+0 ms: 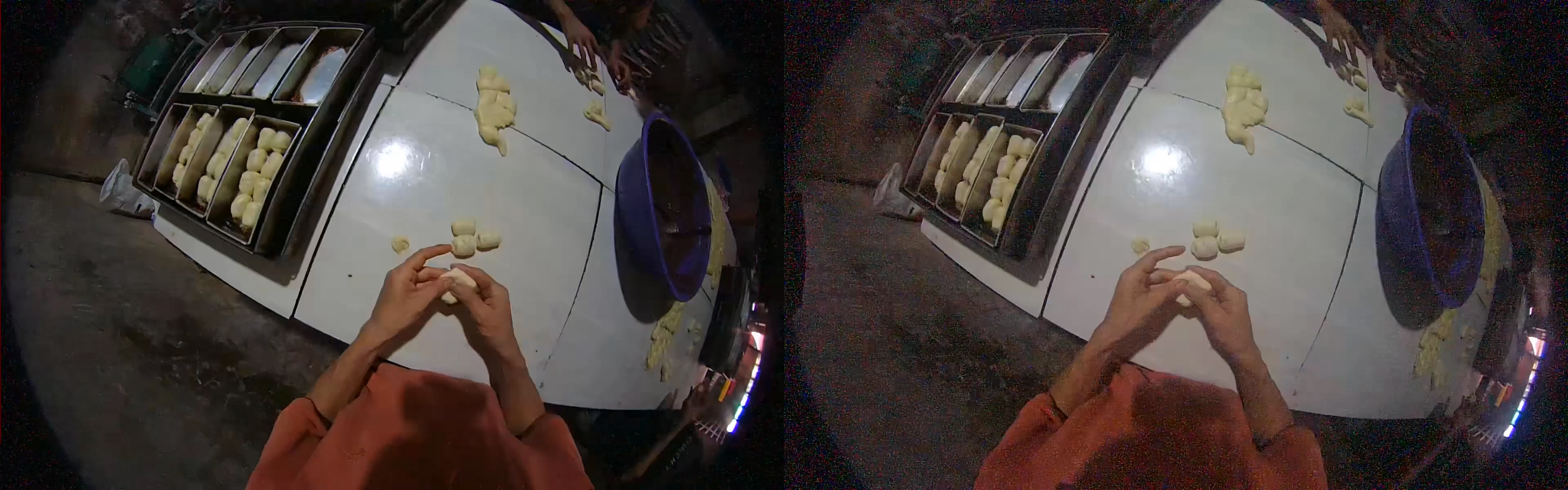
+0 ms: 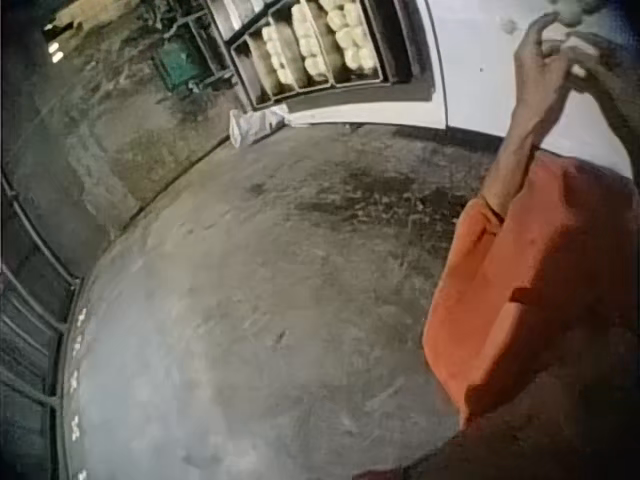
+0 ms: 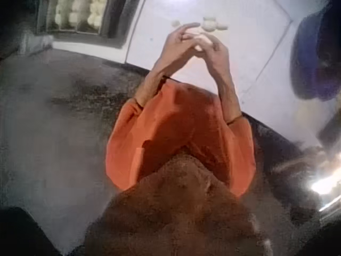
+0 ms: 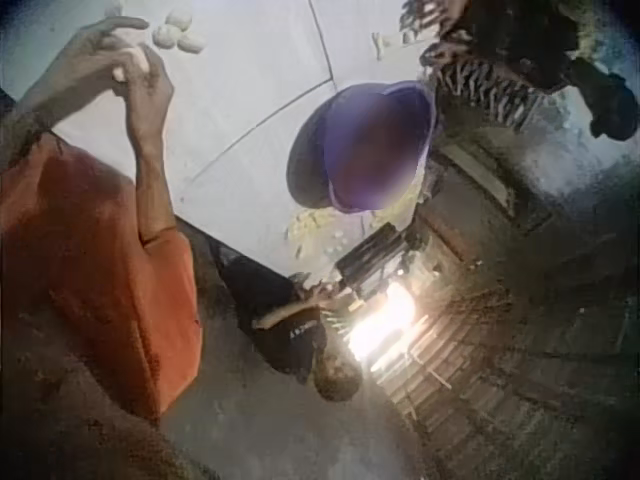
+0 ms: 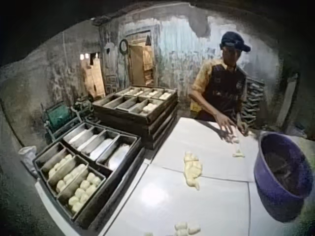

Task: The person takes small pieces of dough, fills them with a chocolate-like substance from a bowl, shapes them into small rolls, and arranges them in metal bread pans.

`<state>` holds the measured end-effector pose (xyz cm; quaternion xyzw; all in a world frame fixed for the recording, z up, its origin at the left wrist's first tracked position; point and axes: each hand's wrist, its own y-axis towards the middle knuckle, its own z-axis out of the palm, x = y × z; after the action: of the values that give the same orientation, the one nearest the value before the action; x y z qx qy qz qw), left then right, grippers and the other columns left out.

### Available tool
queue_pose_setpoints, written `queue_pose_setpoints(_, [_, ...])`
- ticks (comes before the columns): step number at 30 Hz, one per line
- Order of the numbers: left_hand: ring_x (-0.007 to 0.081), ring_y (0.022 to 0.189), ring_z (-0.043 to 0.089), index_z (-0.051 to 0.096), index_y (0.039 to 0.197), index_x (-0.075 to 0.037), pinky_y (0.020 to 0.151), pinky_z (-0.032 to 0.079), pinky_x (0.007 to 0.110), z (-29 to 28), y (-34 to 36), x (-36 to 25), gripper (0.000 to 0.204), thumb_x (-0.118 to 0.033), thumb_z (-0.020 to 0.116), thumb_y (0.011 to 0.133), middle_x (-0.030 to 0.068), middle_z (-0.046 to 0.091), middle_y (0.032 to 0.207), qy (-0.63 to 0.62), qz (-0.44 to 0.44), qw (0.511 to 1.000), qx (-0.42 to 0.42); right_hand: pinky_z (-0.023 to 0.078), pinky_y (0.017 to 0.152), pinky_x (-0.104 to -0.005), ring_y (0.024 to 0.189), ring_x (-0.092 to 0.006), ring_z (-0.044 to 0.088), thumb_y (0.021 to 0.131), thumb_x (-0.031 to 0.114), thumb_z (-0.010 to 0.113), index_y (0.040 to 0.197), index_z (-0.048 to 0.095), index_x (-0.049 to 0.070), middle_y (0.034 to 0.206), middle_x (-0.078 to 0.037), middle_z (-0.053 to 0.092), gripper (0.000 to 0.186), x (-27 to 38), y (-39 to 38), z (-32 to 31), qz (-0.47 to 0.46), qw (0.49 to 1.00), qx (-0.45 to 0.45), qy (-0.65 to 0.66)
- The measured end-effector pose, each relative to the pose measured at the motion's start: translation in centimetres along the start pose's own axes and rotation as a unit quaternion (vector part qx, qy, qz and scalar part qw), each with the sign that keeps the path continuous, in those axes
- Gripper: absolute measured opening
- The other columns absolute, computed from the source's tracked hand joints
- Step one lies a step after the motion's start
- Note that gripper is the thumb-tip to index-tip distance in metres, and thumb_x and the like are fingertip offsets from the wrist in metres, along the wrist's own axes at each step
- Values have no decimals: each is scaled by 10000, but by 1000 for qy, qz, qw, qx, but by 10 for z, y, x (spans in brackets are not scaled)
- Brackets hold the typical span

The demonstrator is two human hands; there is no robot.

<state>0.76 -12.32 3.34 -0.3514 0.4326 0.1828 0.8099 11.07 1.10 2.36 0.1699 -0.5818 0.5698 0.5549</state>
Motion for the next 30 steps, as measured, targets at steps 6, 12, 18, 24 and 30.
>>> queue_pose_setpoints(6, [147, 1013, 679, 271, 1579, -40, 890, 551, 278, 13, -2, 5, 672, -65, 616, 1003, 161, 723, 1135, -23, 30, 999, -25, 568, 831, -286, 984, -162, 669, 956, 90, 681, 1170, 647, -34, 1099, -113, 683, 250, -3, 8, -14, -152, 984, -88, -2])
queue_pose_setpoints(12, [296, 1405, 456, 149, 1595, 15, 1072, 453, 363, 43, 29, 10, 782, -157, 635, 1006, 277, 355, 1570, 134, 239, 961, -38, 579, 843, -291, 956, -166, 681, 916, 46, 710, 1194, 579, 9, 1069, -90, 675, 310, 45, -1, -13, -109, 984, -90, 106])
queue_pose_setpoints(18, [345, 1148, 681, 304, 1537, 50, 943, 567, 373, 105, 76, 25, 903, -350, 787, 888, 283, 595, 1360, 146, 528, 836, 29, 576, 781, -275, 876, -126, 662, 928, 177, 718, 1126, 580, 50, 991, -55, 650, 272, 70, -9, -28, -148, 930, -10, 337])
queue_pose_setpoints(24, [291, 1141, 683, 205, 1597, -49, 959, 563, 363, 115, 78, 31, 997, -167, 842, 839, 255, 587, 1388, 118, 255, 953, 112, 538, 839, -304, 936, -149, 636, 978, 285, 654, 1131, 580, 35, 989, -35, 629, 303, 104, -6, -91, -240, 949, -38, 200])
queue_pose_setpoints(30, [196, 1009, 713, 576, 1379, 0, 863, 581, 301, 83, 75, 24, 457, -134, 704, 961, 178, 679, 1243, 252, 130, 951, 119, 487, 762, -258, 857, -96, 606, 969, 217, 643, 1106, 607, 15, 967, -41, 637, 247, 198, 1, -267, -311, 869, -370, -106])
